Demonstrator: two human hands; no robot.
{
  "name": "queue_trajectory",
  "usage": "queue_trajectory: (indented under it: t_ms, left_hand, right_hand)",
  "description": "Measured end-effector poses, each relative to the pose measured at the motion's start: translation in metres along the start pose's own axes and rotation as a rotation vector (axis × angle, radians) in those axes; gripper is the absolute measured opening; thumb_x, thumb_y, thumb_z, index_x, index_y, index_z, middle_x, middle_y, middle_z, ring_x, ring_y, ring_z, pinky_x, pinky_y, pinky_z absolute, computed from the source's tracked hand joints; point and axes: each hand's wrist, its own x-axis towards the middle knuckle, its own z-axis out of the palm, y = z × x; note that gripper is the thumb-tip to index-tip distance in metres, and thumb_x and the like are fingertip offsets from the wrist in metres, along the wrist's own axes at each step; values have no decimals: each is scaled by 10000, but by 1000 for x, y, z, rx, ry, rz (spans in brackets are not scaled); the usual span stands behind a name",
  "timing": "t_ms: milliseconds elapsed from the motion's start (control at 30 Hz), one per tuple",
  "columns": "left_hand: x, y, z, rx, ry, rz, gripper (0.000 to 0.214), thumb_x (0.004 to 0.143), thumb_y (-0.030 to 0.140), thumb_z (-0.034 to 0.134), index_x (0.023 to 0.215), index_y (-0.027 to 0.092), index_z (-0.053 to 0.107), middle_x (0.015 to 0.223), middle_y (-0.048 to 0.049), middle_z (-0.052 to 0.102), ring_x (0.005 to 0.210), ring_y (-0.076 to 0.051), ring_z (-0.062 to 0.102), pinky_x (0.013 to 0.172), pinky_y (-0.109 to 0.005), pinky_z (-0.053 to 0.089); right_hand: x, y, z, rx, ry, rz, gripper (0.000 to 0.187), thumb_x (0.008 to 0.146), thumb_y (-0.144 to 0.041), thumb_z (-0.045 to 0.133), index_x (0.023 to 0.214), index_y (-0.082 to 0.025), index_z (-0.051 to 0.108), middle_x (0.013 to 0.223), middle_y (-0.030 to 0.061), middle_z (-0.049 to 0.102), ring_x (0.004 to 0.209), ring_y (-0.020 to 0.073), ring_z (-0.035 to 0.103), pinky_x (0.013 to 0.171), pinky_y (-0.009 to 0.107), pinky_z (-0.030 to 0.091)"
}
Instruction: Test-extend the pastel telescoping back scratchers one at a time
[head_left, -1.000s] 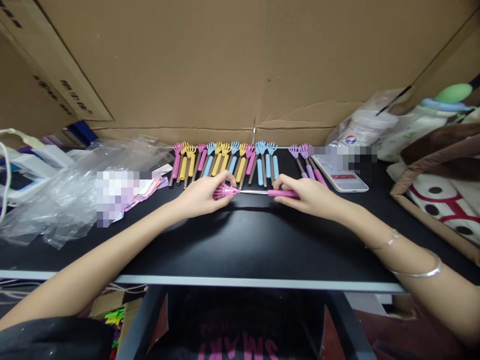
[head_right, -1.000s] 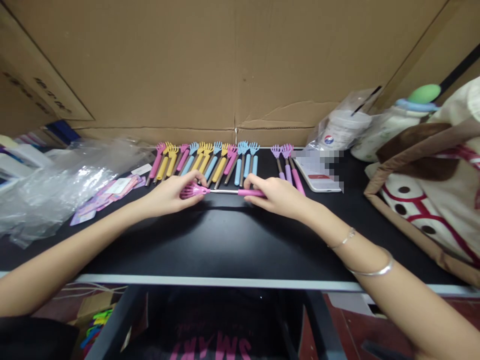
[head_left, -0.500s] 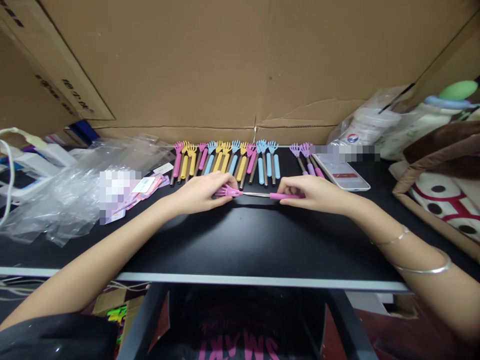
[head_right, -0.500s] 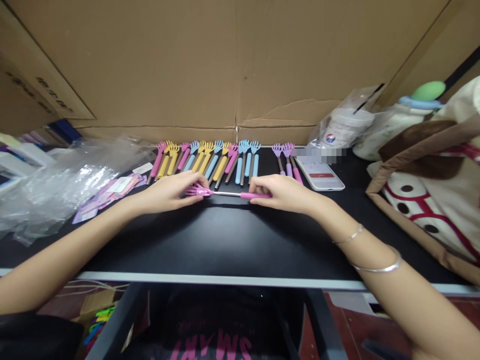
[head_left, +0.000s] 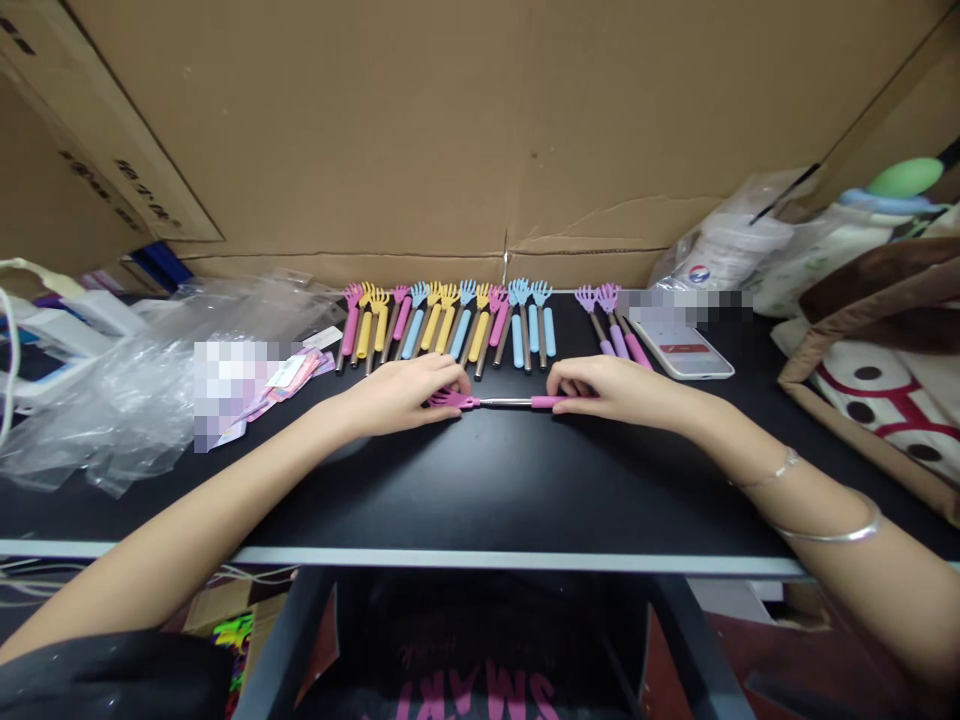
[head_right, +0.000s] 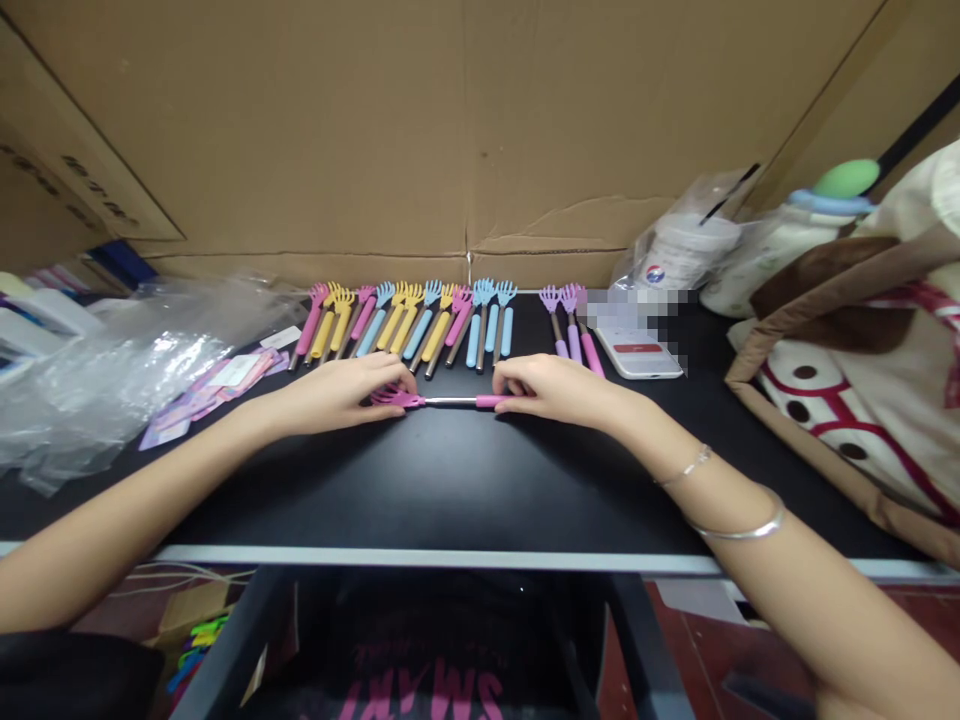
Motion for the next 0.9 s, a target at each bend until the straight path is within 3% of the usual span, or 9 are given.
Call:
queue_trajectory:
  t_ms: [333,900]
  left_hand:
    - [0,4,4,145,47,46,190,952,325,491,1080,208,569,1072,-38,605,897,-166,592,728,-243,434]
    - [0,3,5,186,76,80,217,975,335,439,1073,201,580,1061,-45,621,900,-168,602,727,-244,450]
  right_hand:
    - [-1,-8,0,-85,24,34,289,863,-490,544,848,-205,594,700,-9,521,584,110,438,537,239,261]
    - [-3,-13,4,-165,63,1,224,895,-426,492,861,-211,545,798,31,569,651,139,488,578,247,310]
